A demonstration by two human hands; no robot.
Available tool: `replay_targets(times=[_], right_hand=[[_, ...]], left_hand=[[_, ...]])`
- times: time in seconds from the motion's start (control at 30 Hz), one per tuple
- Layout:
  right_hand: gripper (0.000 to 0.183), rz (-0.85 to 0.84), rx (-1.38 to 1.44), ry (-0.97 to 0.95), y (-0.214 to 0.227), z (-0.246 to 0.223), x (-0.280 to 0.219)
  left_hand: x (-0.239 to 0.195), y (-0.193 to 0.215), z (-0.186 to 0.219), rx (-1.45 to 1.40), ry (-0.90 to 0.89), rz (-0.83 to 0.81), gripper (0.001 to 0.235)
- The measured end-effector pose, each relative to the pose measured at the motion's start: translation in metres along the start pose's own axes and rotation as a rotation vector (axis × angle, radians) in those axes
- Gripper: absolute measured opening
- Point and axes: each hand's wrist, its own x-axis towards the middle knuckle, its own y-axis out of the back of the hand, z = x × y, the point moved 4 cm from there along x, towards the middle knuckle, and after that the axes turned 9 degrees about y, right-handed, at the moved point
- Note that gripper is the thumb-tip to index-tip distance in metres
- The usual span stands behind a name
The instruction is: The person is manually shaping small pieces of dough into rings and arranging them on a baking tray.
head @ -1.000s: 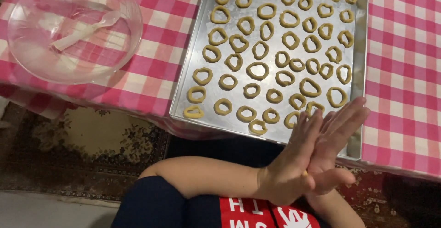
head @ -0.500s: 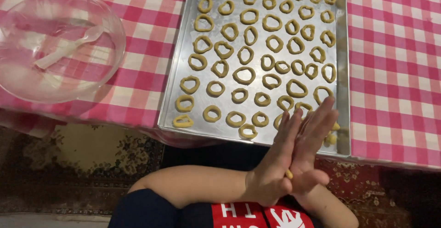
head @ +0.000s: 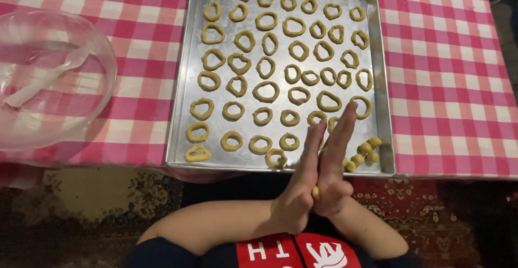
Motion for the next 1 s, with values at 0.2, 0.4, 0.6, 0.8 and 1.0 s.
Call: replay_targets(times=[0.2,0.4,0.6,0.8,1.0], right_hand=[[0.103,0.019,0.041,-0.124,-0.015,0.009,-0.022],[0.113,0.032,0.075,-0.272,0.007,0.033,-0.016],[0.105,0.135,0.144,-0.281,0.029,0.043,-0.012],[0.102,-0.221,0.031,-0.095,-0.021,-0.022,-0.028],[0.082,-0.133,0.256,-0.041,-0.023,-0.014,0.008]], left_hand=[[0.012,0.013,-0.025,-0.353,0.084,0.113,0.1],[0.029,0.024,-0.065,-1.024,0.417,0.302,0.105],[0.029,0.024,-0.061,-0.775,0.424,0.241,0.104],[0.033,0.041,-0.038,-0.252,-0.009,0.301,0.098],[0.033,0.034,-0.041,-0.262,-0.001,0.279,0.101]])
